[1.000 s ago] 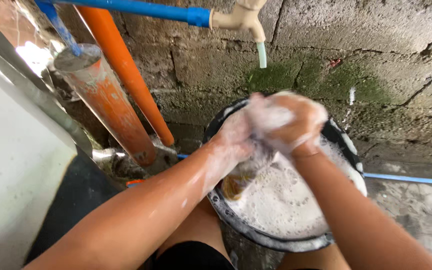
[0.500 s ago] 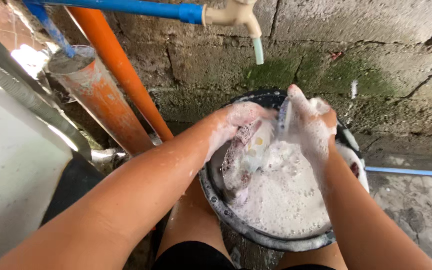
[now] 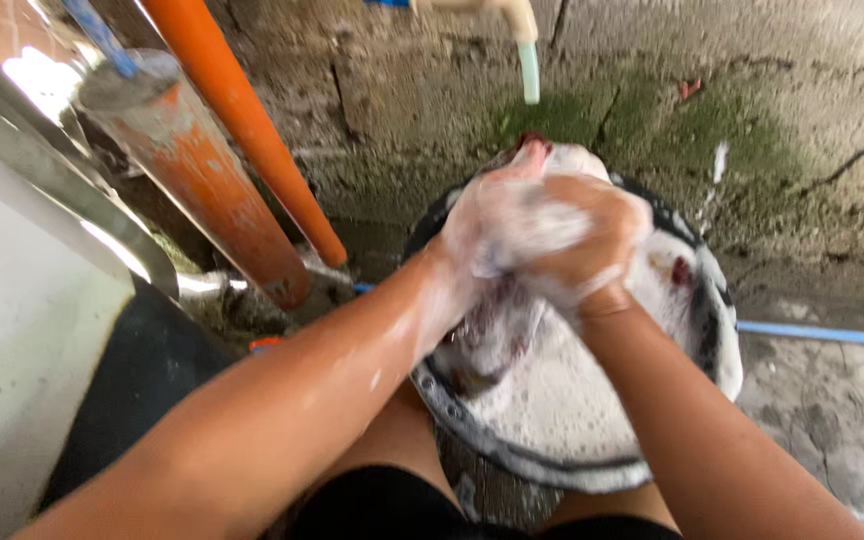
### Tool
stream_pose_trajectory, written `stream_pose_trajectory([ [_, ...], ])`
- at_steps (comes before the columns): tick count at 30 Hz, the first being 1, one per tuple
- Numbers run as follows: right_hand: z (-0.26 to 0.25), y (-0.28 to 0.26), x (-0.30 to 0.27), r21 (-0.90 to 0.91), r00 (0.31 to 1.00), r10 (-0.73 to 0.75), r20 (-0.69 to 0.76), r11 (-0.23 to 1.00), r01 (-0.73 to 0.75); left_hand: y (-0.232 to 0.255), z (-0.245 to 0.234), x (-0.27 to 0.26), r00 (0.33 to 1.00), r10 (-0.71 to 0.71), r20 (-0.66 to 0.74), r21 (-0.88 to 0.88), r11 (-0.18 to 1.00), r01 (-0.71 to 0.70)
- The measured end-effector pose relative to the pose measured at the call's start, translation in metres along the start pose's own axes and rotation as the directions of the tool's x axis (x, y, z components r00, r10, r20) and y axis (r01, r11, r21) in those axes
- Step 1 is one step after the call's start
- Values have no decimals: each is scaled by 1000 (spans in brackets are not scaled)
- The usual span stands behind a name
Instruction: The person scrubs a piece of fabric in a bucket of soapy water using a brush.
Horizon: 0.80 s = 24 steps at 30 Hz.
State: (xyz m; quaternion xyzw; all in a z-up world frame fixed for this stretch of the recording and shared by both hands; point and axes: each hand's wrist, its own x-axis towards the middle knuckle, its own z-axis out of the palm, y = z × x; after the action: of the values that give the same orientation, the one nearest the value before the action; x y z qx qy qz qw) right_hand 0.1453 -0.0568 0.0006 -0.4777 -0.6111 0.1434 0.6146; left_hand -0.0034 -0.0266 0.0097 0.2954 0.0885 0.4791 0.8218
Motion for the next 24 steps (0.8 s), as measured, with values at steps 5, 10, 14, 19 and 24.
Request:
stream_pose_trajectory([
  [5, 2, -16, 21, -427, 921, 283, -269, 822, -377, 27, 8, -13, 996, -73, -59, -61, 996, 70],
  [10, 41, 9, 17, -329, 989, -83, -121, 943, 39, 43, 18, -23, 984, -68, -165, -137, 990, 46],
  [14, 44, -27, 17, -231, 951, 271, -147, 926, -300, 75, 15, -68, 944, 123, 307, -229, 972, -52],
  [19, 13, -95, 30, 527, 823, 218, 525, 676, -515, 109, 0, -81, 937, -10, -349, 360, 922, 144],
  [24, 74, -92, 13, -3, 818, 524, 239, 842, -539, 97, -12, -73, 895, 351, -274, 882, 462, 89],
])
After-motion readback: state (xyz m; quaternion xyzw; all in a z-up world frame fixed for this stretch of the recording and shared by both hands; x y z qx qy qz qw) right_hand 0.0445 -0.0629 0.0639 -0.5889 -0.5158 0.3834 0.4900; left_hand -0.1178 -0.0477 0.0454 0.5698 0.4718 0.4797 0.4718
